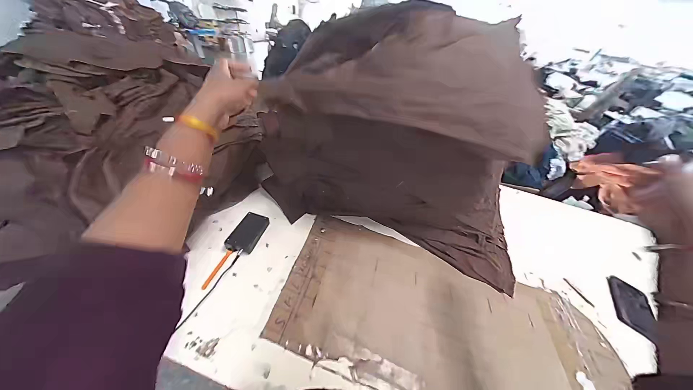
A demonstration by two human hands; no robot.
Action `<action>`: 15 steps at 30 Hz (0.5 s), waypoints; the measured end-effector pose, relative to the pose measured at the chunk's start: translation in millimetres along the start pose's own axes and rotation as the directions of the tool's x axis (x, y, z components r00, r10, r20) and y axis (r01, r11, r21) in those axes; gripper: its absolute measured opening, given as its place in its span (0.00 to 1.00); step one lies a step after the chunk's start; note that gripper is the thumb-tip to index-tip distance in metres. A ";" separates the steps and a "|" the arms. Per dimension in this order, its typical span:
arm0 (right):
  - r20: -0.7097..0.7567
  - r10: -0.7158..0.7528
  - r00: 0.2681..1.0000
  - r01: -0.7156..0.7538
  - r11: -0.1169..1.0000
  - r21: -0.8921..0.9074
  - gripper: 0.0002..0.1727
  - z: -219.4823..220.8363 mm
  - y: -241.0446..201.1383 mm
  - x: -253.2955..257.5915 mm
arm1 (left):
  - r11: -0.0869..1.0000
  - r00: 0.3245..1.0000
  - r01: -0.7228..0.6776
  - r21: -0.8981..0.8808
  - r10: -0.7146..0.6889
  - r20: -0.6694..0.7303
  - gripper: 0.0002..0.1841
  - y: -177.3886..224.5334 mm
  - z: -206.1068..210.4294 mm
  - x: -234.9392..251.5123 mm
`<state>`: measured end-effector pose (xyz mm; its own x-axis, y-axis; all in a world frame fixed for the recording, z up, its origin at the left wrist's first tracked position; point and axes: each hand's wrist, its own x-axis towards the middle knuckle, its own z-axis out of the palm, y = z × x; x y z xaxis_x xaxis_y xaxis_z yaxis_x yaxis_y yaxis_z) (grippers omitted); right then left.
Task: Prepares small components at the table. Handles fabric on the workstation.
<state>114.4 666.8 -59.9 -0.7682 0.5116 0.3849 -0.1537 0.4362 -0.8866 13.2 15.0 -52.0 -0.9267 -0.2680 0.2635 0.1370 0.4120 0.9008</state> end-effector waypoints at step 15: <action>0.508 0.082 0.858 -0.508 -0.022 0.861 0.16 103.7 17.8 -311.4 | 0.677 0.771 -0.190 -0.711 0.551 0.319 0.21 -17.4 251.4 -336.9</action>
<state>286.4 438.4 -222.2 -0.9869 0.0988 0.1272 -0.1419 -0.9069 -0.3966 235.0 317.1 -243.2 -0.7506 0.2979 0.5898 0.5178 -0.2894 0.8051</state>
